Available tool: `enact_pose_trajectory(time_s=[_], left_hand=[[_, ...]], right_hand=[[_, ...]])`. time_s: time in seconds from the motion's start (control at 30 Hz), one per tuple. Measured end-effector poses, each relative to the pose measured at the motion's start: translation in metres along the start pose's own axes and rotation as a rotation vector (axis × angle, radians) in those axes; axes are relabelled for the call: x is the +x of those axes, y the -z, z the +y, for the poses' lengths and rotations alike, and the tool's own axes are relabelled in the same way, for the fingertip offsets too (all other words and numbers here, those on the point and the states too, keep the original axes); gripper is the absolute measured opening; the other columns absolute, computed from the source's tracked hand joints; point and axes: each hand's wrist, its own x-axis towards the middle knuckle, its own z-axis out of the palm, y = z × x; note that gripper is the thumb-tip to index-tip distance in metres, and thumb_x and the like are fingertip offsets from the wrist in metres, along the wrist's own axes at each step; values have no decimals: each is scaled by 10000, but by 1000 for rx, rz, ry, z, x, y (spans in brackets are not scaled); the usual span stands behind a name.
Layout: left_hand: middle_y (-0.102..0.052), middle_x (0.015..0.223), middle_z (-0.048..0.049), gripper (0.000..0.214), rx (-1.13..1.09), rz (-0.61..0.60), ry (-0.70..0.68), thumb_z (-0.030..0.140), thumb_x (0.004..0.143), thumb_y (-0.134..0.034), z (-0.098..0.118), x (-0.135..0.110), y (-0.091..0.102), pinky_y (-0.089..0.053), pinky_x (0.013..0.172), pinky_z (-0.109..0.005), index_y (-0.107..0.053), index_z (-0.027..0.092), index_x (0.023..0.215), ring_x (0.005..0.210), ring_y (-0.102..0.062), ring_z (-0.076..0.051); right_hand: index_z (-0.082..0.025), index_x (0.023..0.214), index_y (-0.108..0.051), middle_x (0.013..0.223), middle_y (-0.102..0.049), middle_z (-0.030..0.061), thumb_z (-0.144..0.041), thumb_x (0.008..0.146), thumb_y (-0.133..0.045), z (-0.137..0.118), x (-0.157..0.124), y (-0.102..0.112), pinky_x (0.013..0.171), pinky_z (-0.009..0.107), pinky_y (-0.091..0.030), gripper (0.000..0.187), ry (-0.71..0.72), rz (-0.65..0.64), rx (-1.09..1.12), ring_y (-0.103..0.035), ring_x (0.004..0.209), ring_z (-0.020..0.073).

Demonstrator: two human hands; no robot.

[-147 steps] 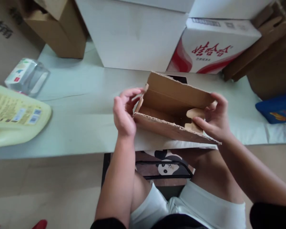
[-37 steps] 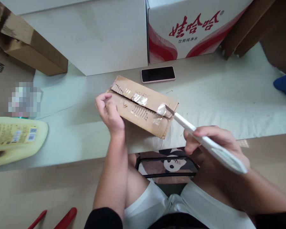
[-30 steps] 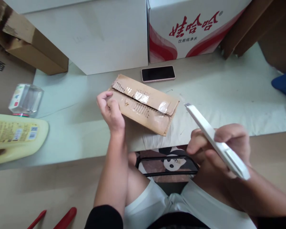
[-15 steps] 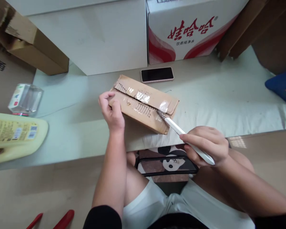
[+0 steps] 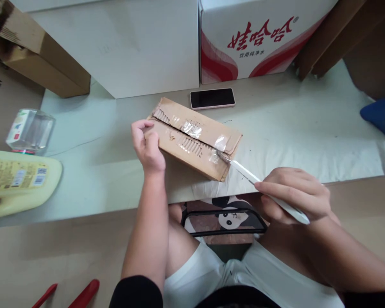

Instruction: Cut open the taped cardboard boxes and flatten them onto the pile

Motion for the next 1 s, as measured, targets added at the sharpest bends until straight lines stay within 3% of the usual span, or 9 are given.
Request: enact_pose_trajectory(time_s=[0.13,0.3,0.4,0.6,0.77,1.0], left_hand=[[-529,923,-39,158,28,-7,2,287,782,-526,-1,1,0,-455,900,-366,-533,226,927,928,-541,-207],[-525,913,-37,159,29,-2,0,303,778,-526,-1,2,0,-449,893,-359,-518,231,919,918,-541,-205],[-542,911,-35,166,31,-5,-7,272,765,-519,1,2,-1,-444,870,-350,-530,229,924,900,-540,-201],[-521,887,-30,163,17,9,-21,261,764,-519,-2,2,-2,-438,847,-353,-532,226,923,855,-519,-197],[-510,886,-28,153,37,1,-20,281,775,-522,-4,3,-2,-440,864,-359,-528,234,921,876,-523,-203],[-511,880,-25,127,-11,-12,-31,256,791,-538,1,2,-3,-428,851,-361,-547,229,914,863,-516,-200]], right_hand=[[-206,1029,-722,605,-593,-20,-26,795,-591,4,-2,5,425,256,-445,323,0,21,-42,-545,472,115],[-214,1154,-652,703,-668,-12,-36,839,-599,4,3,7,475,231,-470,366,-58,-167,-17,-589,526,104],[-206,1143,-648,704,-669,-7,-29,832,-611,3,5,7,479,233,-454,359,-45,-190,-1,-575,527,102],[-199,1109,-646,700,-675,19,-227,942,-584,3,6,6,474,257,-466,180,-42,-213,76,-577,526,123],[-187,1109,-653,699,-669,11,-80,884,-597,-12,8,4,474,245,-458,256,-130,-198,12,-600,536,119],[-219,1123,-687,707,-689,-9,-47,896,-606,-33,15,16,533,247,-508,296,-259,-291,-119,-636,573,111]])
